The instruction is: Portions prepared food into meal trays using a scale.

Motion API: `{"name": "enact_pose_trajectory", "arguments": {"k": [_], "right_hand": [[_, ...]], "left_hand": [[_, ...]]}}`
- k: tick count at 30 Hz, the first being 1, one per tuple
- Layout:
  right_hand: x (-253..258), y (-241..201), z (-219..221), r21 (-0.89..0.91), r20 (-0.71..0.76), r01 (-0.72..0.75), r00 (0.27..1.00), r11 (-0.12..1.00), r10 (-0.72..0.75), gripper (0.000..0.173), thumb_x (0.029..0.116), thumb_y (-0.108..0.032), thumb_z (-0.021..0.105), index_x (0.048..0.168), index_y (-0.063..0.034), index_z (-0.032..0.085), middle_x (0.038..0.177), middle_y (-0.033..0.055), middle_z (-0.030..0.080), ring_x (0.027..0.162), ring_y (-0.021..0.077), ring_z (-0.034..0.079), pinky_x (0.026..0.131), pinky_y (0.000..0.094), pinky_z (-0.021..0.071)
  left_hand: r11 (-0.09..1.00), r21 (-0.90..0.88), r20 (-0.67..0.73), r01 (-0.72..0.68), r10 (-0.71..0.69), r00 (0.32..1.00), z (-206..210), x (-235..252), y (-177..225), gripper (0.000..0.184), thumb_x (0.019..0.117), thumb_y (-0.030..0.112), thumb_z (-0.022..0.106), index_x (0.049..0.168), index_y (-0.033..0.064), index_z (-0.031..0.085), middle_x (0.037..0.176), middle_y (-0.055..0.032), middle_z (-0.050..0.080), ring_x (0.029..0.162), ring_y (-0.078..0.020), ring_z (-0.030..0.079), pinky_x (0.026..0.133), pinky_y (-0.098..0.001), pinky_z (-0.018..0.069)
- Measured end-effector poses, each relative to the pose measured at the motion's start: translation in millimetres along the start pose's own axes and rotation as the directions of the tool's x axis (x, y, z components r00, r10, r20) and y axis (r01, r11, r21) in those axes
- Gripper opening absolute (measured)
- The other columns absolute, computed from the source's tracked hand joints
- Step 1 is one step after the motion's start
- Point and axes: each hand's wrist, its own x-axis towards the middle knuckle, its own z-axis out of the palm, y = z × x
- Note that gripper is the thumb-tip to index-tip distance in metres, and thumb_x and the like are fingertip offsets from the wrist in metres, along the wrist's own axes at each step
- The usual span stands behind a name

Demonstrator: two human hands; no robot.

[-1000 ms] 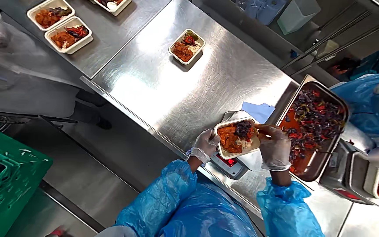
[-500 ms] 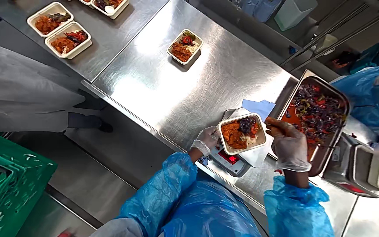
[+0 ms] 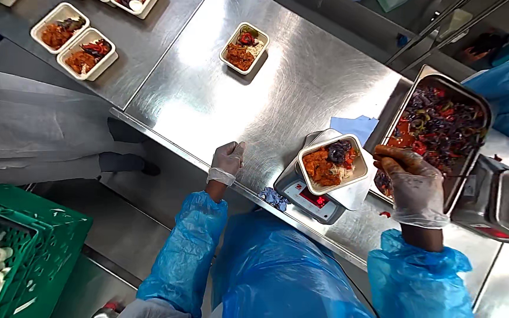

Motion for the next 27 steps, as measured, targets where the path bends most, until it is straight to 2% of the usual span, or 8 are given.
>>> {"name": "enact_pose_trajectory", "arguments": {"k": [6,10,13,16,19,22,24,27], "right_hand": [[-1.0,-1.9,1.8,0.030,-0.004,-0.020,1.000,0.999,0.020,0.024,0.0993,-0.003,0.060,0.120,-0.0050,0.071,0.121,0.0064,0.072,0.106,0.0126,0.071,0.095,0.0297,0.0590],[-11.2,0.1,-9.8,-0.004,-0.001,-0.013,1.000,1.000,0.013,0.026,0.1034,-0.009,0.056,0.127,-0.0092,0.069,0.125,0.0046,0.071,0.107,0.0109,0.071,0.094,0.0286,0.0586],[-16.1,-4.6,-14.8,0.038,-0.041,-0.102,0.994,0.994,0.103,0.026,0.1046,-0.009,0.055,0.127,-0.0089,0.068,0.125,0.0050,0.071,0.104,0.0113,0.071,0.091,0.0277,0.0586],[-15.1,1.2,-13.8,-0.054,-0.033,-0.064,0.998,0.997,0.062,0.026,0.1037,-0.010,0.057,0.126,-0.0094,0.069,0.124,0.0052,0.071,0.104,0.0117,0.071,0.092,0.0304,0.0582],[-10.3,26.0,-1.0,-0.297,0.043,0.146,0.989,0.944,-0.140,0.025,0.1028,-0.012,0.060,0.125,-0.0127,0.071,0.124,0.0072,0.071,0.104,0.0197,0.071,0.092,0.0448,0.0584],[4.8,40.1,30.1,-0.445,0.069,0.234,0.971,0.864,-0.228,0.032,0.1005,-0.006,0.059,0.130,-0.0086,0.069,0.134,0.0161,0.065,0.115,0.0335,0.067,0.096,0.0572,0.0540],[11.4,45.6,47.0,-0.473,0.103,0.261,0.965,0.841,-0.242,0.037,0.0992,-0.001,0.057,0.135,-0.0037,0.065,0.138,0.0215,0.061,0.119,0.0387,0.065,0.099,0.0589,0.0523],[14.4,49.3,52.3,-0.488,0.135,0.278,0.961,0.827,-0.242,0.041,0.0982,0.001,0.054,0.138,-0.0030,0.063,0.140,0.0227,0.059,0.121,0.0397,0.063,0.099,0.0592,0.0515]], "left_hand": [[1.000,0.026,0.150,0.001,-0.005,0.989,34.8,-15.3,-2.7,0.037,0.1100,0.024,0.046,0.086,-0.0003,0.061,0.069,-0.0080,0.057,0.061,-0.0174,0.055,0.060,-0.0359,0.0493],[0.999,-0.005,0.349,0.051,-0.046,0.936,74.4,-30.1,2.1,0.028,0.1084,0.018,0.047,0.111,-0.0040,0.065,0.094,-0.0153,0.067,0.080,-0.0221,0.066,0.077,-0.0418,0.0578],[0.987,-0.090,0.413,0.133,-0.084,0.907,107.3,-34.2,8.2,0.030,0.1093,0.021,0.049,0.120,-0.0029,0.063,0.104,-0.0164,0.069,0.087,-0.0223,0.070,0.083,-0.0416,0.0596],[0.981,-0.100,0.370,0.165,-0.117,0.921,128.5,-32.1,9.4,0.030,0.1088,0.026,0.052,0.120,0.0007,0.065,0.100,-0.0151,0.071,0.082,-0.0219,0.071,0.079,-0.0415,0.0611],[0.972,-0.025,0.361,0.236,-0.211,0.908,131.9,-35.1,25.4,0.027,0.1088,0.026,0.052,0.116,0.0025,0.064,0.098,-0.0145,0.068,0.083,-0.0235,0.069,0.081,-0.0435,0.0584],[0.991,-0.069,0.373,0.116,-0.082,0.924,136.2,-30.8,5.4,0.025,0.1074,0.024,0.054,0.110,0.0008,0.064,0.093,-0.0144,0.070,0.079,-0.0229,0.071,0.076,-0.0433,0.0617],[0.994,-0.051,0.374,0.094,-0.069,0.925,127.5,-39.8,16.0,0.024,0.1075,0.025,0.054,0.109,0.0026,0.064,0.090,-0.0130,0.069,0.074,-0.0214,0.069,0.072,-0.0414,0.0602],[0.995,-0.028,0.381,0.100,-0.082,0.921,120.1,-50.1,27.6,0.025,0.1081,0.026,0.053,0.110,0.0037,0.064,0.089,-0.0130,0.067,0.072,-0.0214,0.066,0.069,-0.0410,0.0575]]}}
